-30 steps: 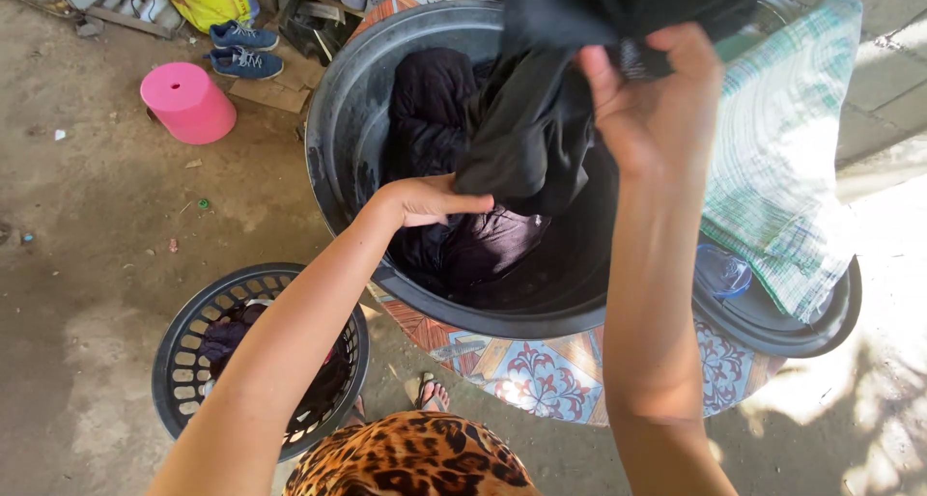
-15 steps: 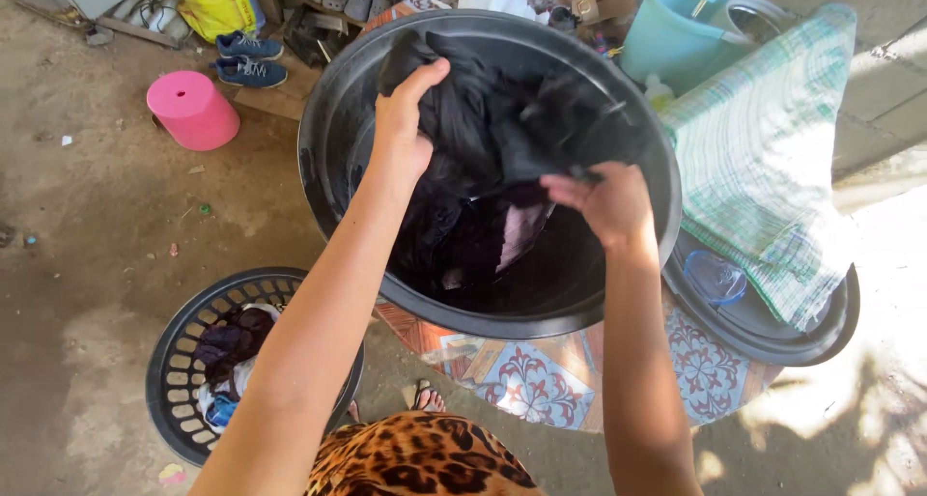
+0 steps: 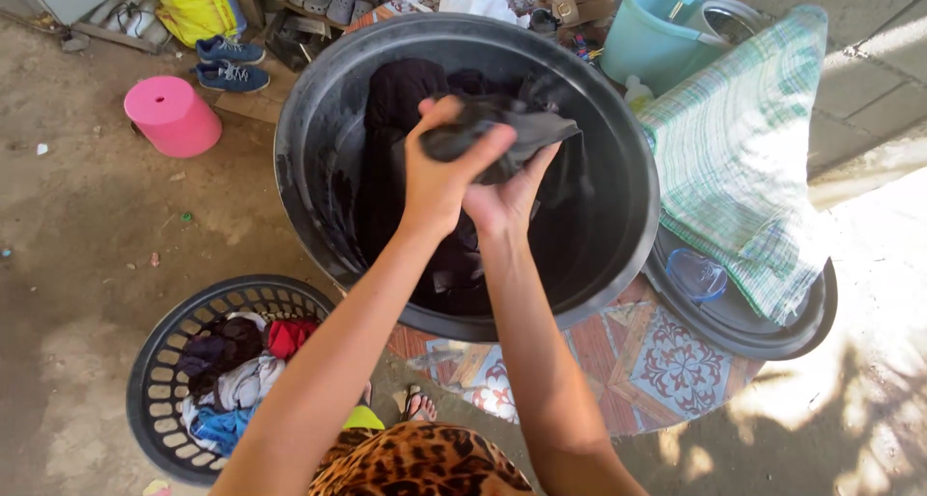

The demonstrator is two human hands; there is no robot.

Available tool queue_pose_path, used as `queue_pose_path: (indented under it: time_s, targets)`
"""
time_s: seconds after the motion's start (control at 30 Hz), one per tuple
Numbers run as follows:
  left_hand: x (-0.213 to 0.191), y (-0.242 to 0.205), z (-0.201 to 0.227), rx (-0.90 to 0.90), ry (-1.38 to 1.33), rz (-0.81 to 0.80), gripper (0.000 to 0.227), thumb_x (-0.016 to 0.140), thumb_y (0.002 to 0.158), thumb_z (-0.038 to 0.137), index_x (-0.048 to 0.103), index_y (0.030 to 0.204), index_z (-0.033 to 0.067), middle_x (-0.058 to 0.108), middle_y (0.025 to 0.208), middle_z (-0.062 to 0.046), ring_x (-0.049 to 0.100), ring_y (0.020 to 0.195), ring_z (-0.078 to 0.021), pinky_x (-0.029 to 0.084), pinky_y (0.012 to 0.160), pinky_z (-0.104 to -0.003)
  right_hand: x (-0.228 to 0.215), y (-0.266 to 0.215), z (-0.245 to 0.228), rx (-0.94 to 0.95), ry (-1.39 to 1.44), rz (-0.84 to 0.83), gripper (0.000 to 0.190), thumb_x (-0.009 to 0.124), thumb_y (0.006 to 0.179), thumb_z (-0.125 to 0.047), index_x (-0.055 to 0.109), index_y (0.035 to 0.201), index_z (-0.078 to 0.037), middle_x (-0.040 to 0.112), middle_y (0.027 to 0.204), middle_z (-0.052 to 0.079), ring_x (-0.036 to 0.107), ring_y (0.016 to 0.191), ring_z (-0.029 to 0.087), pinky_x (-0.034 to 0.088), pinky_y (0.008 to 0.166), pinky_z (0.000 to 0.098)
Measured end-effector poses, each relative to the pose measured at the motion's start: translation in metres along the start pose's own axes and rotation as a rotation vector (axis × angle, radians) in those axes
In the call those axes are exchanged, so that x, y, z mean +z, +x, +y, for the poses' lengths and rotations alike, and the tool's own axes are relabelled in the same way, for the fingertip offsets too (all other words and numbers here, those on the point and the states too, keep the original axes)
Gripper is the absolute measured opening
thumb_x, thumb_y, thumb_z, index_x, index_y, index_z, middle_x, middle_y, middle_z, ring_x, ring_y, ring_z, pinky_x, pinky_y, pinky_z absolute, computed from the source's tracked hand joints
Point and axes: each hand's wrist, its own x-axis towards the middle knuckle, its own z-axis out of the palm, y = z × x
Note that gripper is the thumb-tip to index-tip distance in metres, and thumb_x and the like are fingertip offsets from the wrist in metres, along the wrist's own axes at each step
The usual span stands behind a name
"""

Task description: The recorder is hand-washing a black garment in a large black basin filled with soapy water.

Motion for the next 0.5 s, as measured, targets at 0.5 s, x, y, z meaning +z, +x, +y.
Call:
queue_pose_path:
  time_s: [0.5]
  targets:
    - [-0.047,-0.003,0.026,0.010,0.942,-0.364,0.118,0.092,0.063,0.028,0.026,0.160,0.0101,0.021,0.163,-0.026,0.022,0.150,-0.0509,0.021,0.118,-0.061,0.023,0.022,-0.039,-0.321,-0.236,0.409,0.035,0.065,0.095,-0.030,0.070,0.114,0.000,0.074,0.113,0.016,0.071,0.104,0.032,0.056,0.103,0.0462]
